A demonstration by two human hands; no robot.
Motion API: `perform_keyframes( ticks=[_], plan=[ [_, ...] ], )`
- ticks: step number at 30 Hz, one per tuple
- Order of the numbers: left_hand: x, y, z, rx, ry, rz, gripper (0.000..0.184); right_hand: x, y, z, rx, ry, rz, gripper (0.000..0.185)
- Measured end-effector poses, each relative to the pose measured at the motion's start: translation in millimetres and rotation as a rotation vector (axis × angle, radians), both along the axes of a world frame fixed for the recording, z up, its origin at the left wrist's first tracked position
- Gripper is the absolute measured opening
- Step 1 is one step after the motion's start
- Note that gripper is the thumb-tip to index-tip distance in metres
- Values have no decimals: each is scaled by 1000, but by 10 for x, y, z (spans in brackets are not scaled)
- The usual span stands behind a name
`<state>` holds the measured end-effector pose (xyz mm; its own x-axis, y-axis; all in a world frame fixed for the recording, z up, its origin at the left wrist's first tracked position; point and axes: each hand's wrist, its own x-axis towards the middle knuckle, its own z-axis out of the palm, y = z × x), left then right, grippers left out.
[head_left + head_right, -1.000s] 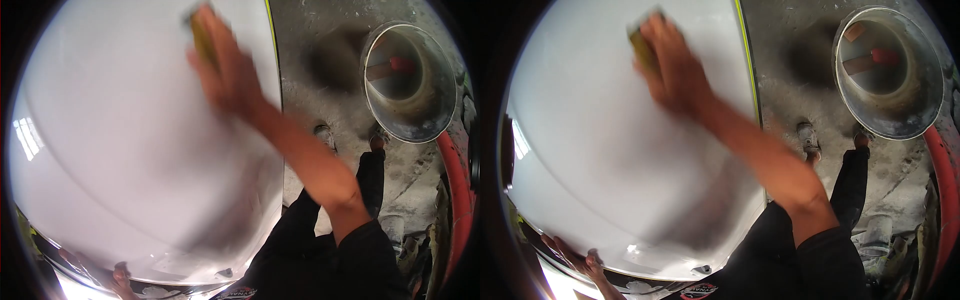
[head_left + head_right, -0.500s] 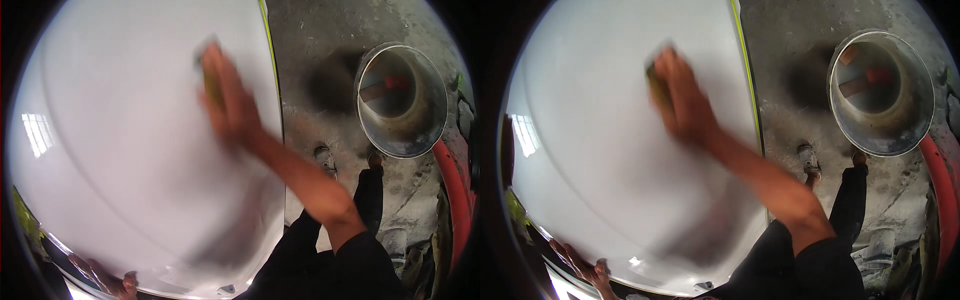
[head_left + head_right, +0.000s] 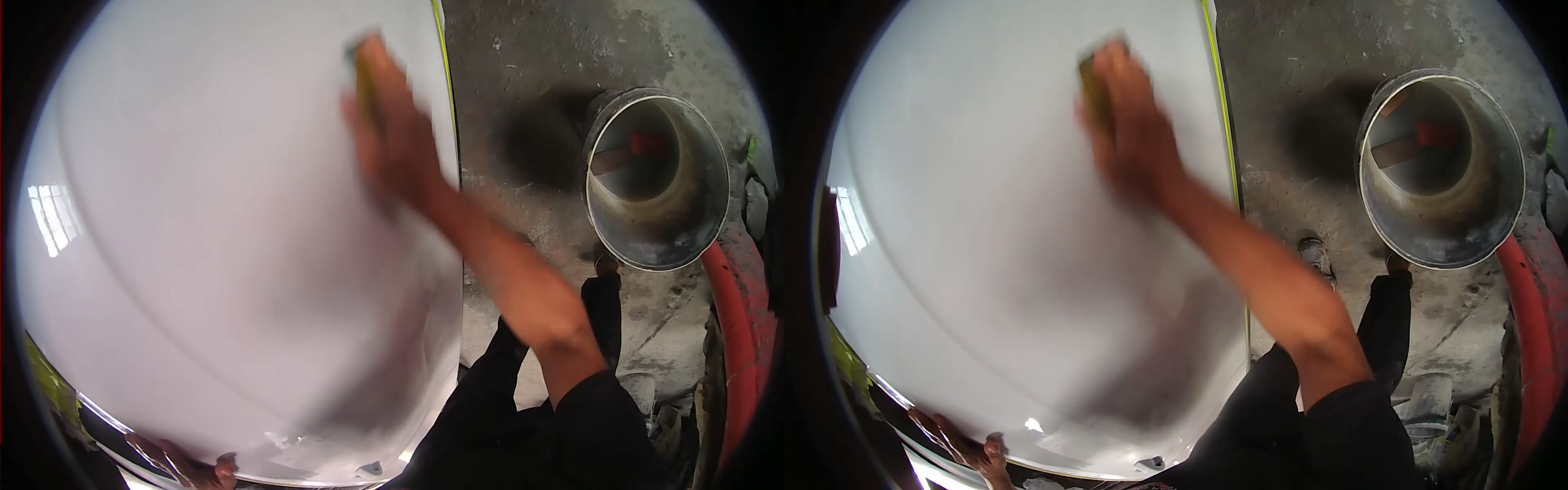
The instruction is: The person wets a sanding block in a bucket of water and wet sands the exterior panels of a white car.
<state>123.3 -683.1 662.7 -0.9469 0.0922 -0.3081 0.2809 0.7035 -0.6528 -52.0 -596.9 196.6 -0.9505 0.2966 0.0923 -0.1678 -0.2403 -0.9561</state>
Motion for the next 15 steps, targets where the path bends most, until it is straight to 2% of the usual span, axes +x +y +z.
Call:
perform_keyframes(
  ticks=[1, 2, 5, 7, 8, 9, 10, 12, 15],
  plan=[
    [-6, 4, 20, -14, -6, -11, 91, 367, 43, 88, 13, 50, 131, 64],
    [-11, -2, 33, -28, -12, -22, 91, 633, 181, 269, -21, 57, 225, 64],
    [16, -61, 74, -58, -10, -40, 91, 417, 144, 42, 40, 103, 213, 64],
    [10, -42, 40, -80, -11, -48, 91, -311, 21, -273, 114, -13, 0, 49],
    [8, -34, 31, -89, -12, -55, 91, -681, -84, -584, 380, 149, -167, 38],
    [-11, -31, 27, -93, -19, -64, 91, -894, 196, -394, 254, -216, 194, 23],
    [-27, -38, 25, -92, -25, -75, 91, -1103, 322, -303, -34, -486, 324, 43],
    [10, -62, 78, -109, -36, -60, 91, -1008, 160, -218, 61, -349, 217, 41],
    [9, -58, 81, -101, -27, -37, 91, -751, 49, 299, 194, 168, -186, 39]
  ],
)
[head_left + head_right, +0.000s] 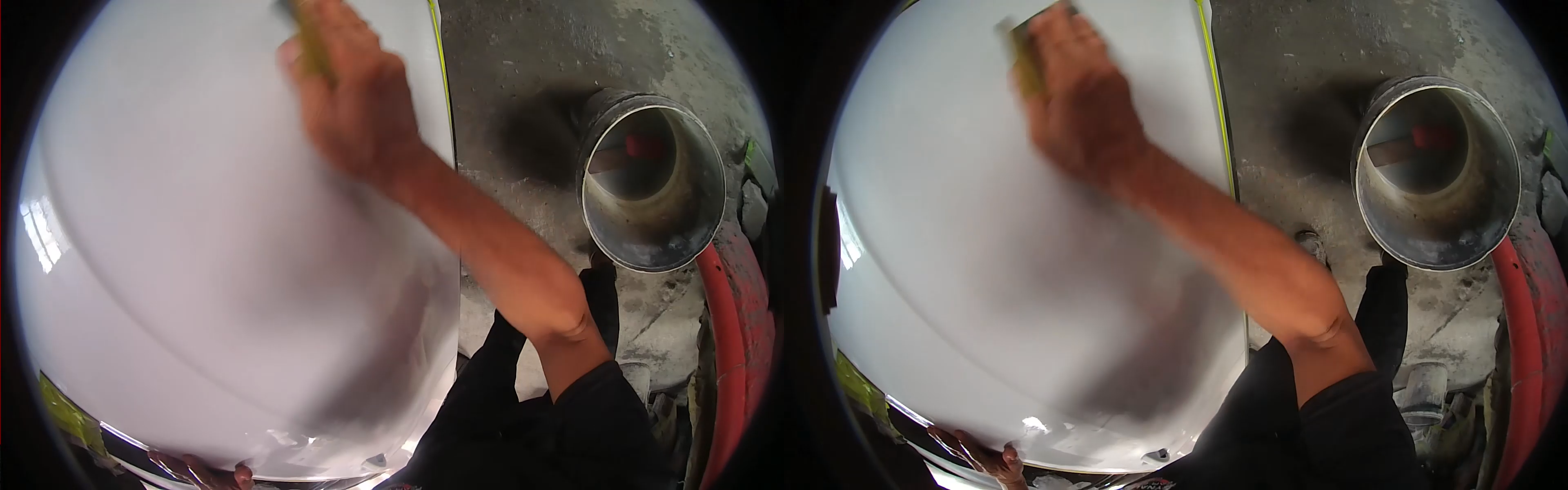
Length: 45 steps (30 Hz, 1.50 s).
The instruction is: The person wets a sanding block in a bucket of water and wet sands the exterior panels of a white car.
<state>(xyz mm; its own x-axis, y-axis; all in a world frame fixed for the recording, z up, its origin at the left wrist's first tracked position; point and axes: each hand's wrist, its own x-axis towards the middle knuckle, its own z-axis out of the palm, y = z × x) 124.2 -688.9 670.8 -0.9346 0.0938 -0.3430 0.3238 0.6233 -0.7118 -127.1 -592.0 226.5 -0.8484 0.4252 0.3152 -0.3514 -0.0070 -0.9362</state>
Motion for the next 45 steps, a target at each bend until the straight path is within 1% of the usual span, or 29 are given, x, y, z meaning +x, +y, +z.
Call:
perform_keyframes(
  ticks=[2, 4, 5, 6, 7, 8, 10, 12, 13, 15, 16, 18, 20, 21, 23, 24, 25, 26, 28, 30, 32, 35, 36, 37, 38, 40, 42, 43, 45],
  plan=[
    [2, 0, -2, 3, 6, 6, 90, -14, 30, -113, 7, 52, -11, 42],
    [10, -20, -12, -3, 8, -2, 90, -152, -230, -645, -96, -3, -67, 43],
    [17, -17, 0, 0, 3, 4, 90, -231, -85, -776, -210, -311, 92, 40],
    [28, -5, 14, 4, 1, 10, 90, -309, 62, -905, -288, -630, 253, 43],
    [27, -2, 27, 8, -1, 13, 90, -479, 63, -1017, -15, -611, 152, 44],
    [22, -1, 26, 5, -4, 12, 90, -482, 43, -1109, -106, -708, 269, 43],
    [11, 5, 27, 4, -8, 12, 90, -465, 275, -617, -287, -895, 504, 41],
    [24, -22, 24, 23, 4, 23, 90, -221, 4, -285, -254, -163, 147, 40],
    [31, -4, 40, 28, -5, 35, 89, -116, -31, -111, -202, -35, 89, 40],
    [30, -6, 49, 59, -11, 49, 89, -94, 25, -79, -156, 79, 98, 39],
    [40, -17, 36, 73, -5, 54, 89, -141, -3, -258, -196, 46, 79, 40],
    [52, -15, 36, 54, 14, 56, 89, -277, 100, -699, -363, -780, 402, 38],
    [79, -16, 68, 39, 27, 55, 89, -394, -83, -1370, -75, -637, 173, 41],
    [89, -27, 79, 35, 28, 52, 89, -291, -76, -1324, 83, -607, 245, 35],
    [94, -26, 86, 24, 16, 55, 89, 154, -6, -858, 399, -533, 389, 30],
    [83, -15, 83, 14, 6, 57, 89, 616, -41, -494, -156, -560, 263, 43],
    [70, -6, 88, 2, -6, 58, 89, 1069, -65, -396, -149, -343, 269, 56],
    [66, -15, 97, 8, -6, 55, 88, 1338, 54, -231, -229, -298, 345, 54],
    [63, -34, 104, 13, -9, 49, 88, 1287, 107, -343, -120, -263, 342, 58],
    [38, -23, 93, 2, -10, 47, 88, 626, -60, -604, -59, -364, 146, 38],
    [42, -8, 57, -2, 7, 43, 88, -199, -32, -1056, 548, -213, 55, 13],
    [46, -16, 11, 19, 16, 39, 89, -102, -39, -1054, 505, -287, 146, 14],
    [49, -14, 15, 12, 6, 39, 89, 231, 19, -807, 57, -295, 182, 15],
    [46, -12, 26, 3, -7, 43, 89, 625, 3, -530, -84, -340, 117, 39],
    [31, -7, 33, 3, -17, 35, 89, 950, 107, -442, -115, -294, 272, 59],
    [16, -8, 25, 0, -27, 18, 90, 1099, 147, -409, -68, -245, 305, 55],
    [37, 5, 37, 2, -10, 41, 90, 724, -22, -715, -122, -334, 253, 44],
    [55, 8, 37, 2, -1, 53, 90, 281, 105, -763, 247, -520, 501, 43],
    [62, 6, -3, 15, 19, 49, 89, -251, 202, -927, 363, -718, 643, 39]
  ],
)
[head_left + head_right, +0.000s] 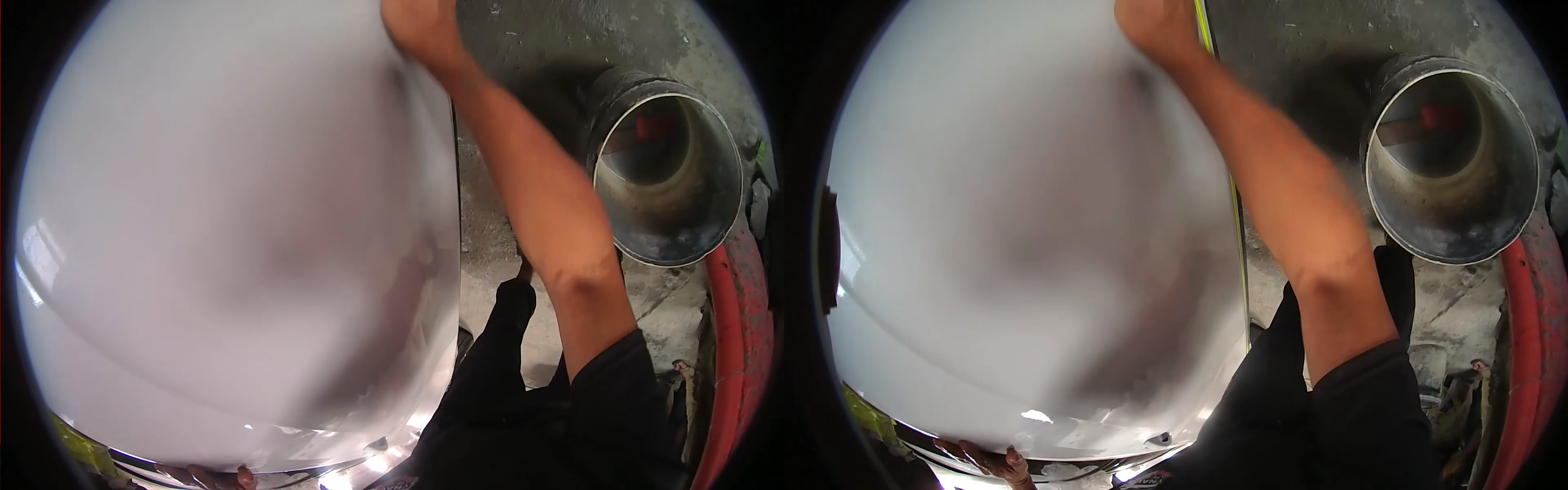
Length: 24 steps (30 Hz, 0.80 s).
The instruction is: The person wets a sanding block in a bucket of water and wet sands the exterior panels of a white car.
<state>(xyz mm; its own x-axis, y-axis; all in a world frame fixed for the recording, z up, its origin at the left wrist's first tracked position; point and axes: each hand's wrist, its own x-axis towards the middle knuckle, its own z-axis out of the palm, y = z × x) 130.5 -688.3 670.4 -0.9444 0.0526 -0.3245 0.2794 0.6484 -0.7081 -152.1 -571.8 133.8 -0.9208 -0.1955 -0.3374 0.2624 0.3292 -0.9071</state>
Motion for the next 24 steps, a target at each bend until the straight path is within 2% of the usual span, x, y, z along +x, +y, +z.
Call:
perform_keyframes(
  ticks=[2, 3, 4, 5, 6, 9, 10, 12, 13, 14, 16, 17, 18, 19, 21, 24],
  plan=[
    [-34, 14, 5, -2, -7, 3, 90, -132, -36, -132, -359, -120, -383, 43],
    [-40, 23, 24, -11, -10, 9, 90, 72, -40, -25, -198, 46, -242, 39],
    [-37, 25, 33, -23, -12, 16, 91, 462, -73, 131, -36, 208, -99, 44],
    [12, -6, 85, -44, -27, -40, 90, 867, -194, 277, -492, 159, -511, 47],
    [94, -60, 156, -66, -42, -95, 89, 1139, -252, 297, -348, 412, -584, 48],
    [27, -57, 109, -82, -48, -178, 89, 1105, -324, 65, -385, 473, -525, 48],
    [12, -44, 74, -81, -47, -191, 89, 756, -163, 140, -411, 93, -428, 45],
    [346, -219, 401, -142, -54, -138, 90, 68, -63, -91, -383, -122, -395, 43],
    [400, -249, 463, -169, -58, -113, 90, 133, -70, -85, -233, -67, -233, 42],
    [445, -288, 525, -164, -64, -110, 91, 275, -68, -51, -78, -15, -69, 42],
    [421, -278, 474, -150, -45, -106, 92, 956, -234, 205, -448, -25, -487, 50],
    [383, -249, 431, -138, -47, -119, 92, 1455, -356, 178, -356, 355, -460, 60],
    [316, -197, 358, -128, -49, -132, 92, 1821, -179, 459, -458, 248, -348, 69],
    [233, -149, 277, -120, -50, -146, 92, 2046, -54, 582, -567, 221, -245, 70],
    [14, -31, 100, -39, -34, -44, 92, 1855, -158, 434, -462, 326, -284, 65],
    [16, -20, 66, -1, 9, 16, 93, 366, -240, 166, -478, 332, -503, 45]
  ],
)
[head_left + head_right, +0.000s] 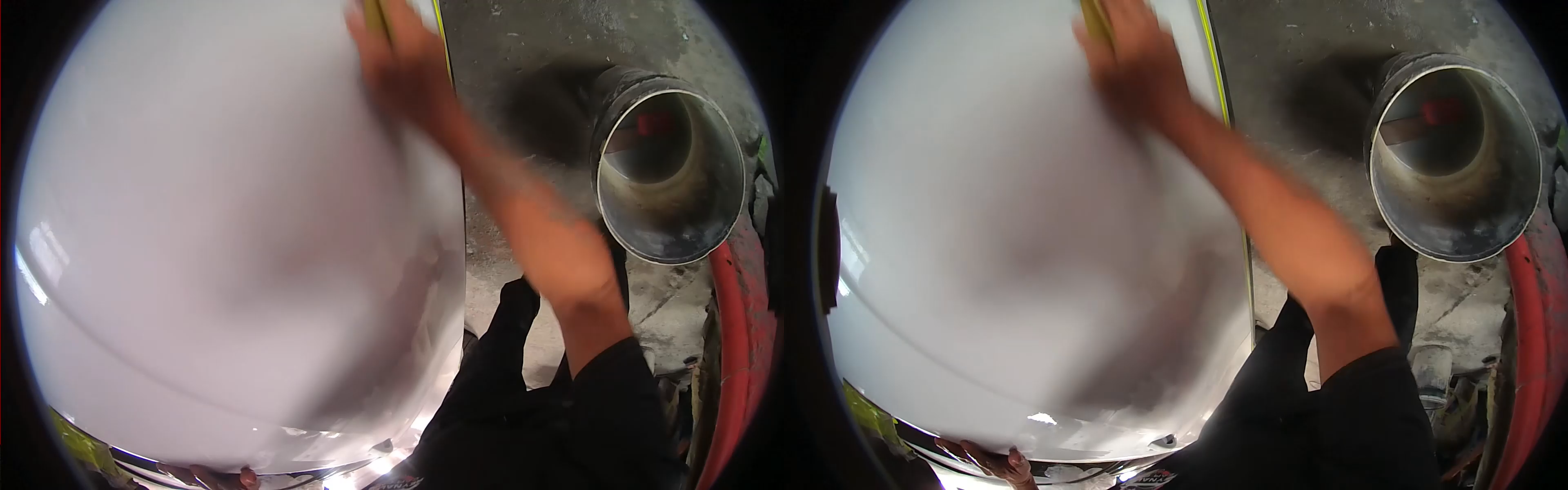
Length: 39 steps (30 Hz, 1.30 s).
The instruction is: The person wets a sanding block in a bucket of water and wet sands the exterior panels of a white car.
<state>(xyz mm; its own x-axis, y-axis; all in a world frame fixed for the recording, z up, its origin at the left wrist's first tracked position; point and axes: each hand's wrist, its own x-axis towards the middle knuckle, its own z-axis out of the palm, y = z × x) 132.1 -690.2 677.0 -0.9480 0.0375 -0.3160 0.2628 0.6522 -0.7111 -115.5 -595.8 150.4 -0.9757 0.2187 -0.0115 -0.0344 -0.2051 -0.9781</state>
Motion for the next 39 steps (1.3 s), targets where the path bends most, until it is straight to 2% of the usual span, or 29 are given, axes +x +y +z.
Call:
perform_keyframes(
  ticks=[1, 4, 5, 6, 8, 11, 12, 13, 14, 17, 20, 22, 24, 26, 27, 29, 31, 32, 34, 35, 37, 39],
  plan=[
    [-2, -17, 6, 2, 10, -1, 93, -308, 6, -76, 1, 16, -82, 43],
    [-43, 38, -54, 9, -1, 3, 91, -70, 260, 189, 372, -116, 440, 44],
    [-62, 35, -63, 7, -4, -6, 90, 370, 178, 314, -151, -106, 121, 52],
    [-38, 11, -24, -6, -23, 2, 89, 803, 89, 318, -4, 114, 36, 57],
    [-52, 7, -38, 13, -16, -3, 88, 1406, 230, 512, -140, 87, 239, 63],
    [-89, 38, -70, 33, -10, -10, 88, 929, 90, 226, -23, 184, 121, 62],
    [-85, 57, -90, 37, -11, -8, 87, 468, 50, 162, -15, 111, 28, 50],
    [-66, 46, -94, 37, -4, -11, 87, -29, 64, 117, 37, 162, -122, 31],
    [-40, 19, -86, 39, -5, -12, 87, -367, 145, 75, 70, 156, -69, 18],
    [-70, 46, -74, 26, -26, -26, 87, -440, -90, 6, 127, 139, -167, 42],
    [-44, 8, -4, 20, -47, -22, 87, -86, 59, 765, -105, 297, -152, 46],
    [-48, 3, 12, 5, -56, -26, 87, -91, 67, 756, -133, 354, -144, 44],
    [-63, -3, -33, 24, -52, -34, 87, -331, -120, 124, 14, 302, -217, 45],
    [-62, 17, -34, 30, -56, -33, 86, -483, 150, -27, -31, -291, 7, 43],
    [-69, 25, -27, 27, -57, -33, 86, -601, 216, 23, 50, -232, -41, 46],
    [-48, -69, 73, 11, -87, -72, 86, -615, 303, 199, -139, -455, 166, 44],
    [10, -245, 251, -9, -121, -108, 86, -599, -81, 393, -32, 229, -235, 39],
    [22, -245, 245, -14, -122, -104, 86, -597, -178, 648, 47, 339, -296, 35],
    [-48, 18, -50, -2, -51, -24, 85, -545, -176, 739, 278, 418, -318, 31],
    [-73, 4, -50, 9, -54, -44, 85, -537, -54, 560, 430, 392, -284, 31],
    [-77, -5, -34, 31, -61, -72, 86, -519, -65, 203, -300, 102, -151, 36],
    [-90, 19, -35, 14, -60, -69, 85, -642, 246, -8, -129, -422, 163, 43]
  ],
)
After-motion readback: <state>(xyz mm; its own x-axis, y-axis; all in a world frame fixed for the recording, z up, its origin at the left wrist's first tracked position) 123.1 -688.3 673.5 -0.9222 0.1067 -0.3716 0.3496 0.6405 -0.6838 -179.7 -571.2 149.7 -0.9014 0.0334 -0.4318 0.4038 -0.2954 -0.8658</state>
